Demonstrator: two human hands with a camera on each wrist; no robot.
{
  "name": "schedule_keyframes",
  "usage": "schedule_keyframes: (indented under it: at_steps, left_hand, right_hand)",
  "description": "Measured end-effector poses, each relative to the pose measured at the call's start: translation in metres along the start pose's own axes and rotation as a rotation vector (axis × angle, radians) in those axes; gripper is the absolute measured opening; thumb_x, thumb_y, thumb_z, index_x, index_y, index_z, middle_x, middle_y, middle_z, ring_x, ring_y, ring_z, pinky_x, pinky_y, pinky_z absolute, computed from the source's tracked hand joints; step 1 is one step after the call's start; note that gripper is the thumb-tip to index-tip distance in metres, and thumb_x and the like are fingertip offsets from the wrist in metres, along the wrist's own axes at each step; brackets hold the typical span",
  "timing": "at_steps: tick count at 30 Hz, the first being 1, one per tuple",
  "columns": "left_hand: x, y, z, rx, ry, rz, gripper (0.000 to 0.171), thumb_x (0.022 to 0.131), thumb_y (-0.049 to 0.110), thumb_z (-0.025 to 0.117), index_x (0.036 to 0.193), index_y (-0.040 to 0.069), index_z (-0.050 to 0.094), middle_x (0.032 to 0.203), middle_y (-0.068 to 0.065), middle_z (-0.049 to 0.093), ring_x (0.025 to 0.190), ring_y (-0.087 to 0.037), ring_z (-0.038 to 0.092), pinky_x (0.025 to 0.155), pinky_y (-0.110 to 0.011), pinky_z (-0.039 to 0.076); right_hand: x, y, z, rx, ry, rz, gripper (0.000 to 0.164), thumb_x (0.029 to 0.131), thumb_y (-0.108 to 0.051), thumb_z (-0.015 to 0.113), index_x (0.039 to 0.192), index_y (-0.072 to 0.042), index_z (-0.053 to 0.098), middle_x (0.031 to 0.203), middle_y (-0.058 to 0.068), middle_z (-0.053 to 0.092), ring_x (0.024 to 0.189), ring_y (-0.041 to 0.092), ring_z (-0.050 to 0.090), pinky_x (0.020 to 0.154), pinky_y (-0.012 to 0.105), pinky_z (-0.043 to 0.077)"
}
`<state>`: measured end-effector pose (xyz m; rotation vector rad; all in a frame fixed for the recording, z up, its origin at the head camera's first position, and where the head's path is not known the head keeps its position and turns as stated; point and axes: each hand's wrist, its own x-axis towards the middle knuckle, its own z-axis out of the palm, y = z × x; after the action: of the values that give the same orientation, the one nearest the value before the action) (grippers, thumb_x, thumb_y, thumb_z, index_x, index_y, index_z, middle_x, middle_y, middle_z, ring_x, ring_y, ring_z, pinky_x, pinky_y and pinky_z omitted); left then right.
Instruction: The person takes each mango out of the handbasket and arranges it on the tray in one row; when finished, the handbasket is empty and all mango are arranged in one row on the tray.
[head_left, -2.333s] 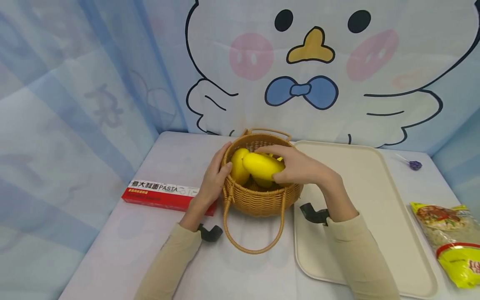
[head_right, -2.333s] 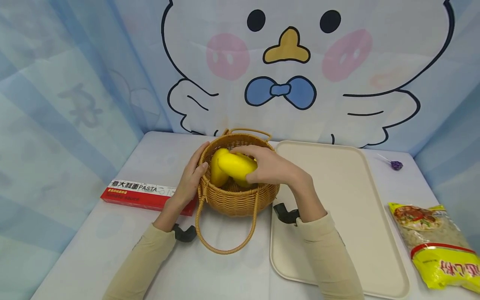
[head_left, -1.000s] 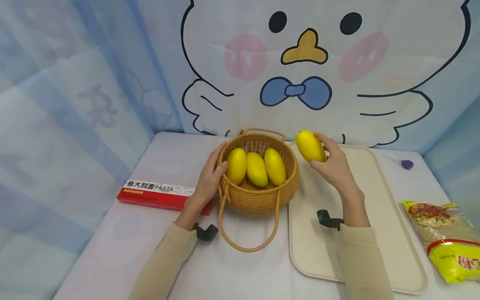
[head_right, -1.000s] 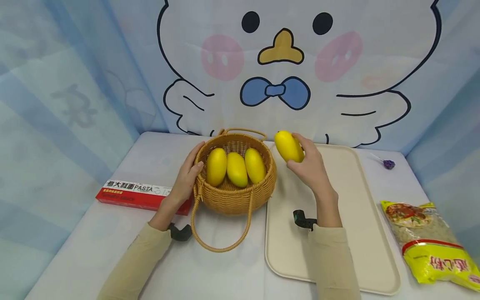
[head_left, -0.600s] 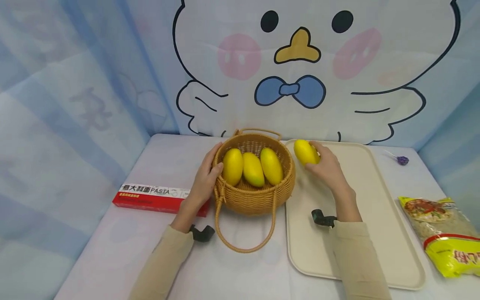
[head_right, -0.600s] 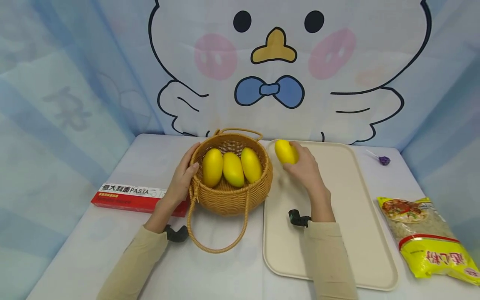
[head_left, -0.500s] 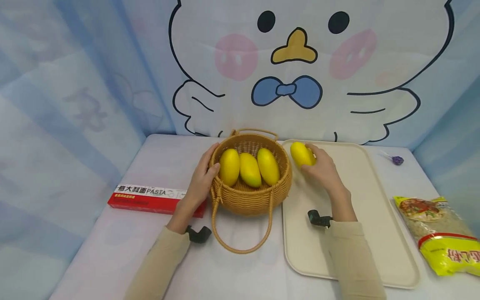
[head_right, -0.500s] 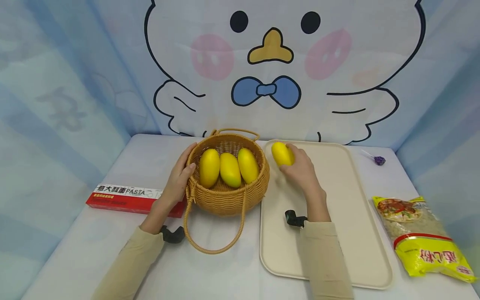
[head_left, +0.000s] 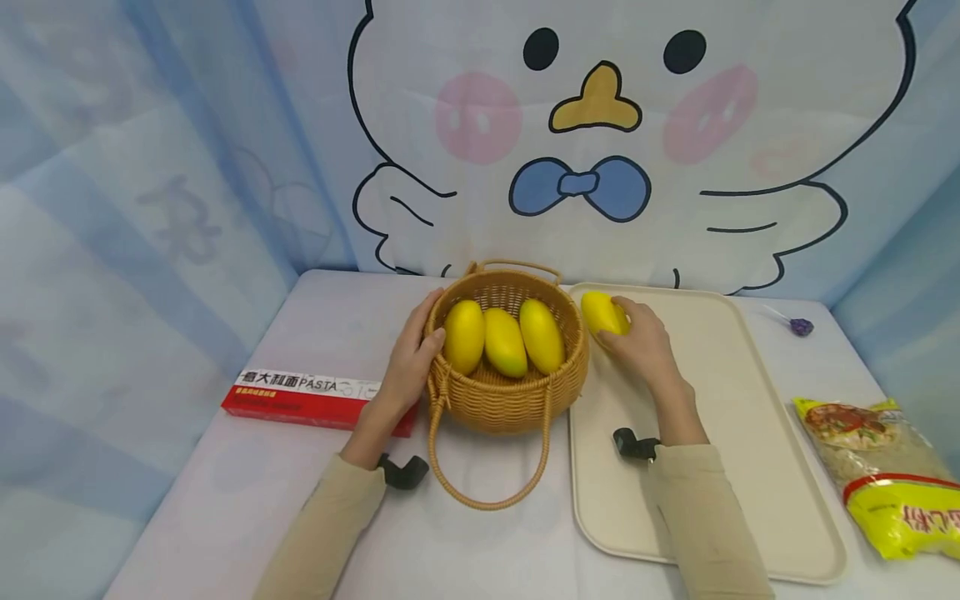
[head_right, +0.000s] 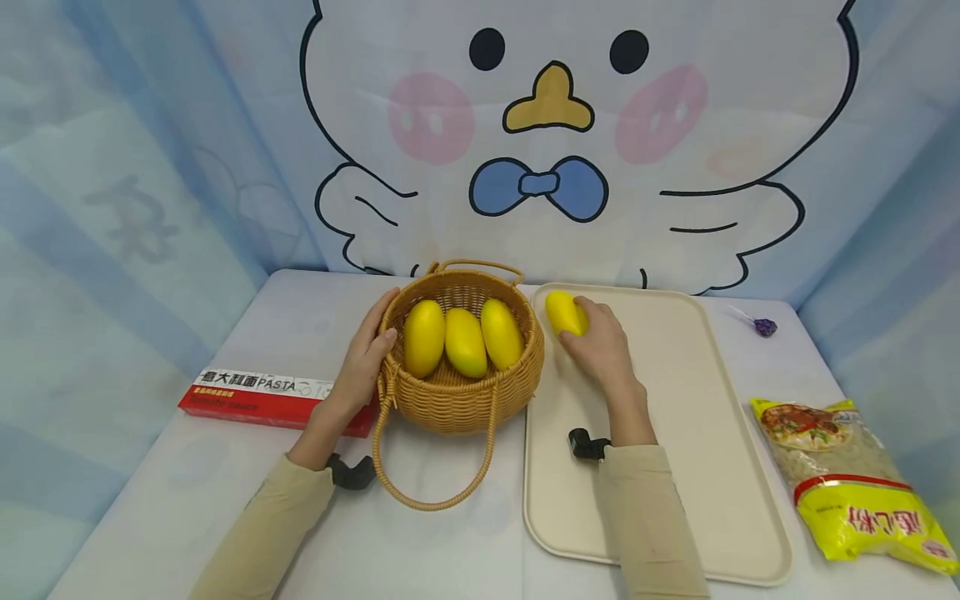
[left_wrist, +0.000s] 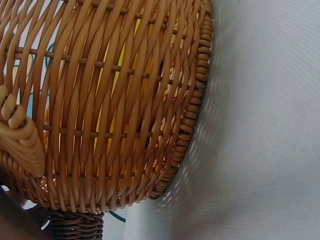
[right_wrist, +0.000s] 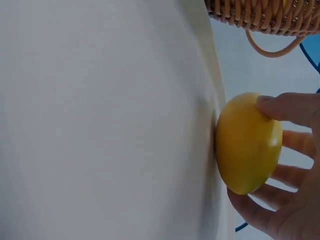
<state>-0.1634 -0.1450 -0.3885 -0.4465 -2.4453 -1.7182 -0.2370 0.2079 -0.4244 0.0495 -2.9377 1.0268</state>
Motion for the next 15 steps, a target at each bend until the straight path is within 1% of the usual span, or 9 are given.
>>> schedule_keyframes:
  at_steps: [6,10,15]
  left_hand:
    - [0.0,0.0,0.0,0.006,-0.001,0.0,0.058,0.103,0.02,0.039,0.158,0.013,0.024,0.164,-0.007,0.027,0.15,-0.025,0.029,0.125,-0.046,0.023]
    - [0.001,0.0,-0.001,0.01,-0.002,0.0,0.058,0.103,0.02,0.039,0.158,0.013,0.024,0.164,-0.007,0.027,0.15,-0.026,0.029,0.125,-0.046,0.023]
    - [0.0,0.001,-0.001,0.009,-0.009,0.005,0.058,0.103,0.02,0.039,0.158,0.013,0.023,0.164,-0.008,0.026,0.151,-0.026,0.028,0.125,-0.046,0.023]
  right_hand:
    - [0.003,0.0,0.006,0.028,0.047,0.014,0.068,0.092,-0.03,0.065,0.151,-0.007,0.038,0.149,0.024,0.043,0.136,0.043,0.041,0.112,0.061,0.036]
    - [0.007,-0.003,0.008,0.037,0.061,0.03,0.069,0.092,-0.032,0.066,0.151,-0.008,0.038,0.149,0.023,0.043,0.136,0.041,0.042,0.113,0.06,0.036]
    - [0.012,-0.004,0.009,0.036,0.064,0.028,0.071,0.092,-0.033,0.066,0.153,-0.009,0.037,0.149,0.023,0.043,0.137,0.042,0.041,0.114,0.059,0.035]
